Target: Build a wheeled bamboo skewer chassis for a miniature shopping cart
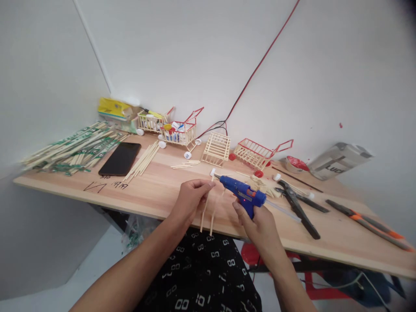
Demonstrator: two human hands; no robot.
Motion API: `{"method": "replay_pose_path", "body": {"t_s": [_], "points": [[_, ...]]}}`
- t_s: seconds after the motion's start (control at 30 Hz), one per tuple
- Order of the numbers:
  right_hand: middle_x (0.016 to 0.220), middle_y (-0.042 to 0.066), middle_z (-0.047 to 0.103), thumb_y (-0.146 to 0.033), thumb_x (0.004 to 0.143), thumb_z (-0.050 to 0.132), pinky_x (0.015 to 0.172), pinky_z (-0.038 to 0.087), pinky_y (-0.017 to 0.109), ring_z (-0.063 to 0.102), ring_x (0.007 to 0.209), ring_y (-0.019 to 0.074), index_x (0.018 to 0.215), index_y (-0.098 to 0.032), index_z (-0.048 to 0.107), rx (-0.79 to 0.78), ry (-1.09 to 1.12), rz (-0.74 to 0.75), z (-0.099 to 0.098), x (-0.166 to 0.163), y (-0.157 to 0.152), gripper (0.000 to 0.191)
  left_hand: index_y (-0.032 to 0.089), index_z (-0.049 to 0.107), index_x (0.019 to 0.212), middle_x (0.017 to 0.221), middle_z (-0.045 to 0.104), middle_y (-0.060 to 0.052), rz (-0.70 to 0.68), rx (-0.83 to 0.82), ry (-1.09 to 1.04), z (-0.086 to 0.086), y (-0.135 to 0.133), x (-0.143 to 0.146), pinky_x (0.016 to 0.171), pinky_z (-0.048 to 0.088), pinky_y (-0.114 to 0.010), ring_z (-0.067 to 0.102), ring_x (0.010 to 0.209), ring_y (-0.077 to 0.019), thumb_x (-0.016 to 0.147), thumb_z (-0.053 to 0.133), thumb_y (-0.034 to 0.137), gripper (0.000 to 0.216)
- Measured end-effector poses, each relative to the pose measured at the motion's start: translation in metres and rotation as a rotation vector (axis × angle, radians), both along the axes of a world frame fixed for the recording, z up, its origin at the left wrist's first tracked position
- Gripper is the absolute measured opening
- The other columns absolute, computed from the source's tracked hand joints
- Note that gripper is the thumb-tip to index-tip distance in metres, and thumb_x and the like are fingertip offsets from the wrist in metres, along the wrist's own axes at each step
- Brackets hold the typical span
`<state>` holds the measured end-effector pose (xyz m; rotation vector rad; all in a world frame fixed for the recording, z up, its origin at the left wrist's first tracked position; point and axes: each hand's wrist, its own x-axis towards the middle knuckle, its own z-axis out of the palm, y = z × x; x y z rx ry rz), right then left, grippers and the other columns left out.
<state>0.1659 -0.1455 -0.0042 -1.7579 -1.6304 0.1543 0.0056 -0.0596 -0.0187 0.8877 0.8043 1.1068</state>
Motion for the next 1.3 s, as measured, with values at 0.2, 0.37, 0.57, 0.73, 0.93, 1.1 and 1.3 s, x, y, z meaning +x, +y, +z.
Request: {"method": "replay_pose_path", "body": {"t_s": [0.2,0.37,0.57,0.73,0.93,1.1,1.3], "points": [[0.067,0.007,0.067,-0.05,0.087,0.048,0.06,0.046,0.03,0.063,0.064,0.0226,0.085,-0.016,0.067,-0.001,0.006,0.013,-0.002,0.001,-0.001,0.038,0.013,0.067,0.062,0.047,0.045,0.004,-0.004,0.011,0.01,0.0,0.001,0.0,0.046,0.025,-0.021,0.036,0.046,-0.0059,0.061,0.077,0.039,0.028],[0.063,0.006,0.065,-0.049,0.087,0.049,0.058,0.045,0.029,0.062,0.062,0.0219,0.078,-0.017,0.066,0.002,0.001,-0.006,-0.002,0.001,0.001,0.037,0.013,0.067,0.061,0.047,0.045,0.004,-0.005,0.014,0.003,-0.001,0.001,0.001,0.046,0.024,-0.021,0.036,0.046,-0.0058,0.063,0.077,0.037,0.026],[0.063,0.006,0.065,-0.05,0.087,0.048,0.058,0.045,0.029,0.061,0.06,0.0211,0.074,-0.017,0.065,0.032,-0.022,0.004,0.0,0.0,0.002,0.039,0.013,0.067,0.063,0.048,0.045,0.004,-0.009,0.038,-0.001,-0.004,0.001,0.0,0.047,0.025,-0.02,0.036,0.047,-0.0059,0.065,0.075,0.038,0.026],[0.071,0.008,0.068,-0.049,0.088,0.048,0.062,0.046,0.029,0.063,0.066,0.0225,0.081,-0.015,0.067,0.028,-0.044,0.009,0.001,0.002,0.003,0.04,0.013,0.067,0.063,0.049,0.045,0.004,-0.008,0.026,0.002,-0.001,0.0,0.0,0.047,0.025,-0.021,0.036,0.048,-0.0062,0.062,0.077,0.039,0.028],[0.071,0.007,0.068,-0.049,0.087,0.049,0.063,0.046,0.029,0.063,0.066,0.0217,0.083,-0.016,0.068,0.021,-0.014,0.025,0.006,0.004,-0.001,0.039,0.013,0.068,0.067,0.051,0.048,0.003,-0.001,0.049,-0.01,-0.004,0.002,0.0,0.048,0.026,-0.02,0.038,0.048,-0.0059,0.064,0.077,0.038,0.027],[0.067,0.006,0.066,-0.054,0.086,0.048,0.062,0.045,0.029,0.061,0.062,0.0205,0.083,-0.015,0.067,0.014,0.044,-0.046,0.01,0.009,-0.006,0.044,0.012,0.067,0.065,0.051,0.048,0.004,0.004,0.04,-0.009,-0.005,0.003,0.0,0.049,0.027,-0.02,0.038,0.048,-0.0057,0.064,0.077,0.036,0.026],[0.059,0.005,0.063,-0.057,0.084,0.047,0.06,0.045,0.03,0.059,0.059,0.0212,0.079,-0.016,0.066,-0.067,0.091,-0.041,0.007,0.017,-0.011,0.045,0.012,0.068,0.068,0.053,0.049,0.003,0.017,0.032,-0.017,-0.005,0.002,0.0,0.05,0.027,-0.02,0.039,0.049,-0.0058,0.064,0.077,0.035,0.025]]}}
